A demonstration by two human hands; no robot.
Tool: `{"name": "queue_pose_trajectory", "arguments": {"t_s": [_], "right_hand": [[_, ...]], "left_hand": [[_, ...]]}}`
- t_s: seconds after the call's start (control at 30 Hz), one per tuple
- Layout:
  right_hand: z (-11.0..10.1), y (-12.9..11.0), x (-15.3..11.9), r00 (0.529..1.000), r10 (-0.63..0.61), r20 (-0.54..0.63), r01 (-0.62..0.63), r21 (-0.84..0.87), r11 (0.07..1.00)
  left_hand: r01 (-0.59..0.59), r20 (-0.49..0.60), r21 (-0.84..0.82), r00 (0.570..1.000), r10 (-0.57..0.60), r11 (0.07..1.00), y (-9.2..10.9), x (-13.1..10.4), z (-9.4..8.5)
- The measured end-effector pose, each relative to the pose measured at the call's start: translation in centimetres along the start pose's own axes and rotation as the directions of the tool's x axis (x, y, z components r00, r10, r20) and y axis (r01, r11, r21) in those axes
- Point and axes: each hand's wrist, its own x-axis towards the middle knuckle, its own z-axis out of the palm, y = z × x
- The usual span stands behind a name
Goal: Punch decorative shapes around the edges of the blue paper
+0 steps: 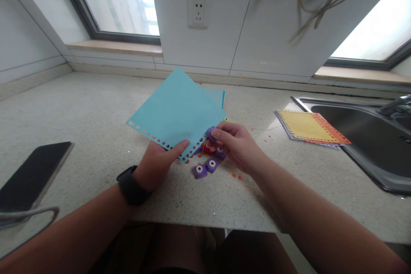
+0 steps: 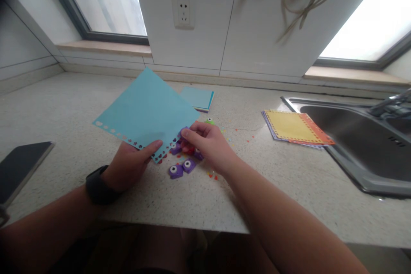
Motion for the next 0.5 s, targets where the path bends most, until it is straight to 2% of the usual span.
{"name": "queue_pose_trajectory", "arguments": {"t_s": [0.17,0.27,0.37,0.5], "right_hand": [[-1.6,-0.7,0.4,0.984,-0.135,-0.120,0.128,-0.064,0.990],[-2.7,-1.3,0.7,0.938,-0.272,-0.213,0.203,-0.295,0.933],[-3.7,-1.6,0.9,0.913,-0.344,-0.220,0.183,-0.532,0.827],[-4.8,-1.4,1.5,0.913,-0.325,-0.248,0.105,-0.625,0.774]], "left_hand": [[0.026,-0.024,0.007,0.999,-0.026,1.000,0.2,0.1,0.0],[0.044,-0.028,-0.002,0.999,-0.044,0.999,0.2,0.2,0.0],[0.065,-0.019,-0.049,0.998,-0.066,0.997,0.2,0.1,0.0],[0.088,-0.005,-0.119,0.996,-0.090,0.989,-0.1,0.1,0.1]]}}
